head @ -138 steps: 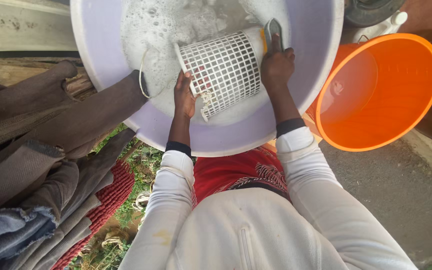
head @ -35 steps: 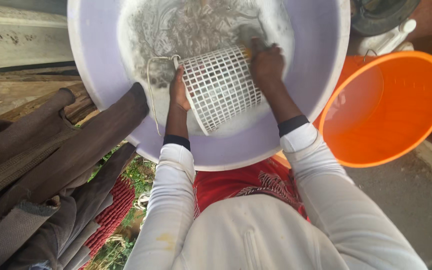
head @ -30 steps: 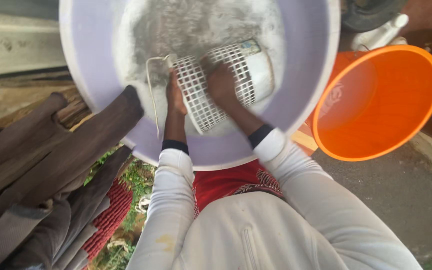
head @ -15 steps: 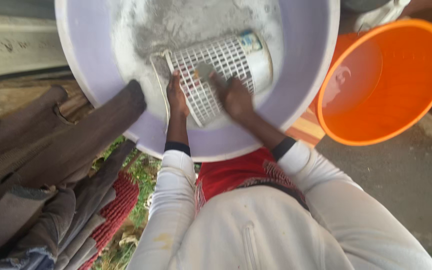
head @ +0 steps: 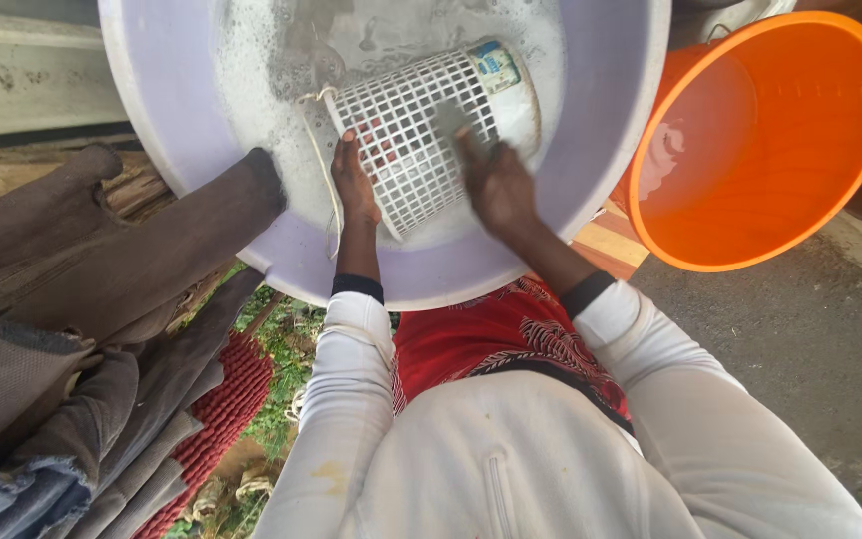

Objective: The person uses a broom and a brush to wash a plastic basket in a basin of soapy water.

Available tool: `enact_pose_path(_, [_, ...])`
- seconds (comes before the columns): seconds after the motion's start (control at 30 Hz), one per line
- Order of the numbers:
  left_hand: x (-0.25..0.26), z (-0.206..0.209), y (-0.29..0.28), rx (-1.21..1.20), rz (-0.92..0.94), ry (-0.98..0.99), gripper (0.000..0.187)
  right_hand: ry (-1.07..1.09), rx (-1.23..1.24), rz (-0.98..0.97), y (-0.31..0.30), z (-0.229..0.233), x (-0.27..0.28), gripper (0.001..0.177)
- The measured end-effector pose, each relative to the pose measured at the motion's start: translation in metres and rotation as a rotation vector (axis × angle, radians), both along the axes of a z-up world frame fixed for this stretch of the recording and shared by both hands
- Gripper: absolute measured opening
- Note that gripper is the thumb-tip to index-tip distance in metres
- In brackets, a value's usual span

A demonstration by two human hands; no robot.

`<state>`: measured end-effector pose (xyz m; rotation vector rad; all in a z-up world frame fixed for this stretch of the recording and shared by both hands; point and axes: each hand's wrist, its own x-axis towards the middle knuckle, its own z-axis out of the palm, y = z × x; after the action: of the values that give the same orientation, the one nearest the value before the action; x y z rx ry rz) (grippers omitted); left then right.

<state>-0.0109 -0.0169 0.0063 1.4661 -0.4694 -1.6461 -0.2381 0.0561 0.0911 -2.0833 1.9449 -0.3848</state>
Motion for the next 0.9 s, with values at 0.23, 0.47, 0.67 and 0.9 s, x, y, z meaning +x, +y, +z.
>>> enact_pose_path(0.23, [-0.003,-0.032,0.013,-0.042,0.116,-0.054,0.060,0.219,-0.074,-0.316,0.002,-0.033,-0.030,0.059])
enact_pose_path(0.47, [-0.015,-0.030,0.026,-0.113,-0.028,-0.678,0.034,0.066,-0.118,-0.111,-0.058,-0.075,-0.024,0.072])
enact_pose_path(0.67, [-0.033,-0.003,0.004,0.033,0.109,-0.516,0.027,0.080,0.002,-0.130,0.007,-0.043,-0.011,0.079])
enact_pose_path(0.9, [-0.029,-0.005,0.000,-0.063,0.120,-0.461,0.038,0.031,-0.026,-0.209,-0.049,-0.066,-0.019,0.074])
